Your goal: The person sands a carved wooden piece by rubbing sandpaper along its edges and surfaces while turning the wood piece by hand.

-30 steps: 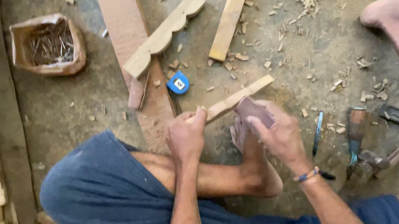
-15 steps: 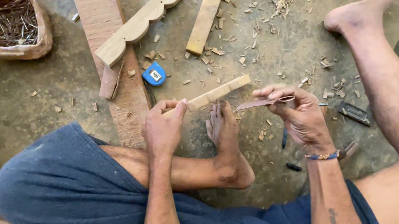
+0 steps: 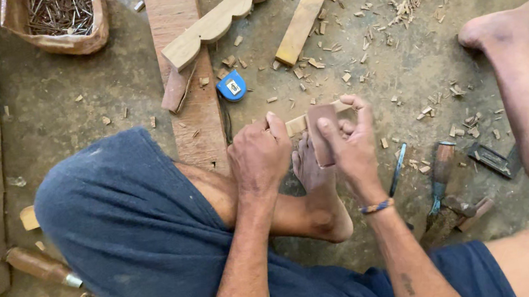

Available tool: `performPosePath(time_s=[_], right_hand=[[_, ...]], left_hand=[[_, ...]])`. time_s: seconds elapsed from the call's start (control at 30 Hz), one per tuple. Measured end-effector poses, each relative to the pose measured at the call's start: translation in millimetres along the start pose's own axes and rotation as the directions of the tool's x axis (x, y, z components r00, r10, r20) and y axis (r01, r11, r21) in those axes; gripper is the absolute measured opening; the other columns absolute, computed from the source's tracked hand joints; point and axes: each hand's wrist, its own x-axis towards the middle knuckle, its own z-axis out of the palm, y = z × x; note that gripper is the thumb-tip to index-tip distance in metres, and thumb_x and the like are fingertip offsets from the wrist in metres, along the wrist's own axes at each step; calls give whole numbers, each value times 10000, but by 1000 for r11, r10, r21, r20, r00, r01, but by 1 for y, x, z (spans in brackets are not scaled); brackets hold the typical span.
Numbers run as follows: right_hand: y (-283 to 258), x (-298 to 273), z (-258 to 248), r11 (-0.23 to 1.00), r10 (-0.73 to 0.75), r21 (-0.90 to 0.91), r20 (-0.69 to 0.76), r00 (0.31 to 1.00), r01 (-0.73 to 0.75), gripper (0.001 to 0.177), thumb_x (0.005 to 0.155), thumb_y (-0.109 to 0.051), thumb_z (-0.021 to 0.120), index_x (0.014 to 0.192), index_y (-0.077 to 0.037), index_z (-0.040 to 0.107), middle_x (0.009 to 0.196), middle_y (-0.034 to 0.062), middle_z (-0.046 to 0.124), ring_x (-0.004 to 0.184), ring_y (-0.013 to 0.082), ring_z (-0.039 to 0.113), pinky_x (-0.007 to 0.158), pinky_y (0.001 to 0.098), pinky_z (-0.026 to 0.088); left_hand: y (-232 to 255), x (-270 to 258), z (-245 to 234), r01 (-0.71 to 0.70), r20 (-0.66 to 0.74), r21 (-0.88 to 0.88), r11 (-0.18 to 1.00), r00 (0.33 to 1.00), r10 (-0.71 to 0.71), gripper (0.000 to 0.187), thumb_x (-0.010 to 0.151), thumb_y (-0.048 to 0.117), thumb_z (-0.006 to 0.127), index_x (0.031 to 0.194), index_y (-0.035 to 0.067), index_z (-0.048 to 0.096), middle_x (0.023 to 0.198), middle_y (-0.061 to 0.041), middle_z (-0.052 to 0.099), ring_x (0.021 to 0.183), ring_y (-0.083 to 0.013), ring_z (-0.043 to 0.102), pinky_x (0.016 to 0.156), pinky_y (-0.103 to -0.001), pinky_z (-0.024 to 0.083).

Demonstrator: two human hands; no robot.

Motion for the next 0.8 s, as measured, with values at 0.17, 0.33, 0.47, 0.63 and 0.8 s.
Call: performPosePath(time_s=[0.17, 0.33, 0.47, 0.63, 0.8], right_hand=[[-10, -15, 27, 755, -419, -566, -27, 907, 332, 251, 1033, -179, 708, 1260, -78, 673, 1043, 134, 697, 942, 213, 648, 835, 364, 534], [-13, -5, 35, 728, -456, -579, -8, 890, 367, 246, 992, -205, 712, 1188, -68, 767, 1070, 130, 763, 929, 211, 694, 854, 344, 551], [-12, 6, 34, 798, -402, -502, -32, 915, 333, 251, 1008, -206, 695, 1193, -53, 768, 1026, 165, 748, 911, 215, 698, 830, 354, 545], [-8, -3, 32, 706, -572, -443, 105, 814, 553, 232, 1089, -208, 672, 1233, -44, 750, 1137, 191, 757, 1063, 260, 712, 939, 417, 542], [-12, -18, 29, 651, -494, -643, 44, 868, 403, 258, 1035, -238, 664, 1204, -82, 779, 857, 196, 650, 735, 302, 603, 693, 400, 477]], left_hand=[[-1, 3, 2, -7, 13, 40, 999, 1000, 6, 393, 934, 287, 572, 685, 38, 746, 698, -264, 688, 664, -462, 682, 677, -566, 551], [-9, -2, 7, -153, -52, 1, 988, 987, 153, 408, 976, 245, 549, 680, 20, 716, 696, -266, 670, 642, -462, 675, 637, -560, 553], [-6, -6, 15, -96, -58, 44, 994, 993, 99, 421, 974, 244, 545, 668, 12, 717, 657, -265, 655, 600, -466, 664, 600, -553, 555], [-3, 1, 17, -61, -55, 55, 997, 996, 64, 446, 971, 260, 531, 656, 15, 731, 662, -261, 659, 603, -469, 663, 632, -573, 549], [0, 0, 17, -3, -74, 39, 999, 997, 6, 452, 968, 280, 530, 676, 6, 739, 687, -276, 668, 626, -486, 659, 619, -575, 545]])
